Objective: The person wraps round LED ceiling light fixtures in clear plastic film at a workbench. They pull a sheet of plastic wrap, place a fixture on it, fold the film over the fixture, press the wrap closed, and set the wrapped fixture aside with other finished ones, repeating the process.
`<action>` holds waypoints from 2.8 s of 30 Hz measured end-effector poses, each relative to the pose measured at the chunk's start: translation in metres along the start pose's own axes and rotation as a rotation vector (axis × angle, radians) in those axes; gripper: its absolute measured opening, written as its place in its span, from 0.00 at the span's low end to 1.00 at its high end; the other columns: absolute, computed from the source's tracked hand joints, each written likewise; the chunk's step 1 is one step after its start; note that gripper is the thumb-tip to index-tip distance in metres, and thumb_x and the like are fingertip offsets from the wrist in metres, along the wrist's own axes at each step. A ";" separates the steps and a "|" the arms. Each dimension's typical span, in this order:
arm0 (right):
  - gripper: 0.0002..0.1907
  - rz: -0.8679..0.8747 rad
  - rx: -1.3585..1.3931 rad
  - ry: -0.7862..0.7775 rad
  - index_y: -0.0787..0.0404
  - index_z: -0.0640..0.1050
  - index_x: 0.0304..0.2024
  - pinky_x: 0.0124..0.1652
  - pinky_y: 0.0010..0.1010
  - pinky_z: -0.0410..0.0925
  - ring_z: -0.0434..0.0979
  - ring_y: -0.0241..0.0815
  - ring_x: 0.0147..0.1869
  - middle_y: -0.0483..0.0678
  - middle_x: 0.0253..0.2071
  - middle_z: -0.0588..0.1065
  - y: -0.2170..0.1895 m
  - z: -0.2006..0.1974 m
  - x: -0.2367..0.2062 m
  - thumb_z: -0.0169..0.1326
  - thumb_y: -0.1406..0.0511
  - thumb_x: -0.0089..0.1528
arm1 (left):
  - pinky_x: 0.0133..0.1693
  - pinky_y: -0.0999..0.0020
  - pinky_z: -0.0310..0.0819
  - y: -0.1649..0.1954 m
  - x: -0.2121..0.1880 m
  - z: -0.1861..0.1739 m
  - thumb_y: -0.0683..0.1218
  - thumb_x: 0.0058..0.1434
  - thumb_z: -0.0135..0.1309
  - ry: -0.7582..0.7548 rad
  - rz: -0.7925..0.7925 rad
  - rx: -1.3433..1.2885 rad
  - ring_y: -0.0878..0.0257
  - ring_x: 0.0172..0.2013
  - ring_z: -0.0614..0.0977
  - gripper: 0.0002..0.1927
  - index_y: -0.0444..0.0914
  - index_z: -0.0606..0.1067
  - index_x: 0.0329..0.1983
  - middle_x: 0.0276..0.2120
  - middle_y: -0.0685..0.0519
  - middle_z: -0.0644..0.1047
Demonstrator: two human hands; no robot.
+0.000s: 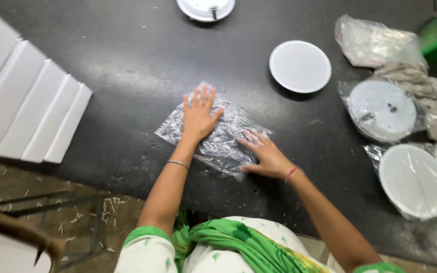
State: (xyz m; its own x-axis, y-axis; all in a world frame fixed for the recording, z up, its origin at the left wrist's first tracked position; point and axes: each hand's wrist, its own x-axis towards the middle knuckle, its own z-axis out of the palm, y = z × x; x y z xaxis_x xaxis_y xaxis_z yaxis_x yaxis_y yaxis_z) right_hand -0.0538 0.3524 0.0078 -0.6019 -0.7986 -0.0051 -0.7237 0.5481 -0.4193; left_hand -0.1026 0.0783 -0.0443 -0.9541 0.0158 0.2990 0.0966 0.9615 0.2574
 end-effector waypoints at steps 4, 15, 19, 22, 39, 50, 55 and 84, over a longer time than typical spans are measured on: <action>0.15 0.478 0.339 0.043 0.54 0.84 0.49 0.54 0.34 0.74 0.85 0.42 0.51 0.47 0.47 0.84 0.052 -0.057 -0.013 0.58 0.59 0.61 | 0.71 0.36 0.30 -0.002 0.011 -0.004 0.73 0.66 0.38 -0.110 -0.090 -0.040 0.49 0.76 0.50 0.42 0.47 0.58 0.77 0.77 0.50 0.53; 0.31 0.221 -0.754 0.514 0.66 0.67 0.71 0.69 0.45 0.57 0.63 0.56 0.74 0.57 0.71 0.67 0.202 -0.106 0.012 0.46 0.74 0.63 | 0.69 0.39 0.30 0.155 -0.047 -0.050 0.72 0.55 0.55 -0.325 -0.004 -0.262 0.40 0.74 0.44 0.61 0.32 0.43 0.76 0.74 0.31 0.44; 0.26 0.099 -0.735 0.485 0.66 0.69 0.69 0.71 0.44 0.58 0.67 0.51 0.74 0.55 0.69 0.69 0.212 -0.118 0.013 0.44 0.72 0.67 | 0.68 0.37 0.34 0.178 -0.068 -0.050 0.54 0.52 0.62 -0.214 -0.021 -0.236 0.35 0.73 0.49 0.55 0.29 0.46 0.74 0.71 0.26 0.49; 0.24 -0.008 -0.732 0.507 0.65 0.72 0.67 0.70 0.44 0.60 0.70 0.48 0.71 0.54 0.66 0.73 0.206 -0.124 0.015 0.47 0.73 0.67 | 0.69 0.37 0.36 0.183 -0.077 -0.039 0.45 0.52 0.59 -0.139 -0.054 -0.194 0.35 0.73 0.51 0.50 0.26 0.48 0.74 0.72 0.26 0.51; 0.09 0.623 1.197 0.760 0.64 0.79 0.42 0.41 0.23 0.71 0.76 0.30 0.39 0.43 0.38 0.79 0.151 -0.042 -0.145 0.51 0.65 0.72 | 0.65 0.46 0.61 0.148 -0.061 0.002 0.35 0.63 0.46 0.093 -0.103 -0.137 0.42 0.68 0.69 0.25 0.27 0.67 0.65 0.65 0.36 0.71; 0.13 0.634 1.513 0.870 0.66 0.78 0.45 0.44 0.26 0.72 0.78 0.34 0.40 0.47 0.40 0.80 0.081 0.049 -0.147 0.48 0.63 0.73 | 0.68 0.52 0.56 0.205 -0.062 0.001 0.38 0.58 0.45 0.009 0.082 0.007 0.44 0.70 0.64 0.27 0.25 0.67 0.63 0.67 0.33 0.66; 0.10 0.537 1.733 0.600 0.65 0.74 0.51 0.48 0.34 0.75 0.79 0.37 0.46 0.47 0.46 0.78 0.050 0.037 -0.124 0.47 0.65 0.73 | 0.69 0.51 0.55 0.203 -0.065 0.007 0.42 0.68 0.43 0.029 0.062 -0.324 0.43 0.71 0.62 0.24 0.25 0.67 0.64 0.69 0.35 0.65; 0.15 0.594 1.724 0.569 0.64 0.73 0.57 0.47 0.41 0.78 0.78 0.44 0.49 0.50 0.49 0.75 -0.010 0.003 0.080 0.48 0.70 0.68 | 0.73 0.47 0.35 0.031 -0.057 -0.077 0.61 0.44 0.69 -0.211 0.322 -0.075 0.56 0.75 0.48 0.60 0.47 0.50 0.76 0.76 0.52 0.51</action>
State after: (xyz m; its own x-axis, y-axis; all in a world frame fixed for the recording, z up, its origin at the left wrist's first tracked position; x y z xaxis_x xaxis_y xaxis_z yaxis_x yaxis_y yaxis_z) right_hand -0.0933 0.2825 0.0085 -0.8933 -0.2669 -0.3616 0.4450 -0.4119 -0.7952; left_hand -0.0232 0.0862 0.0179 -0.9080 0.3773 0.1820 0.4138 0.8753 0.2500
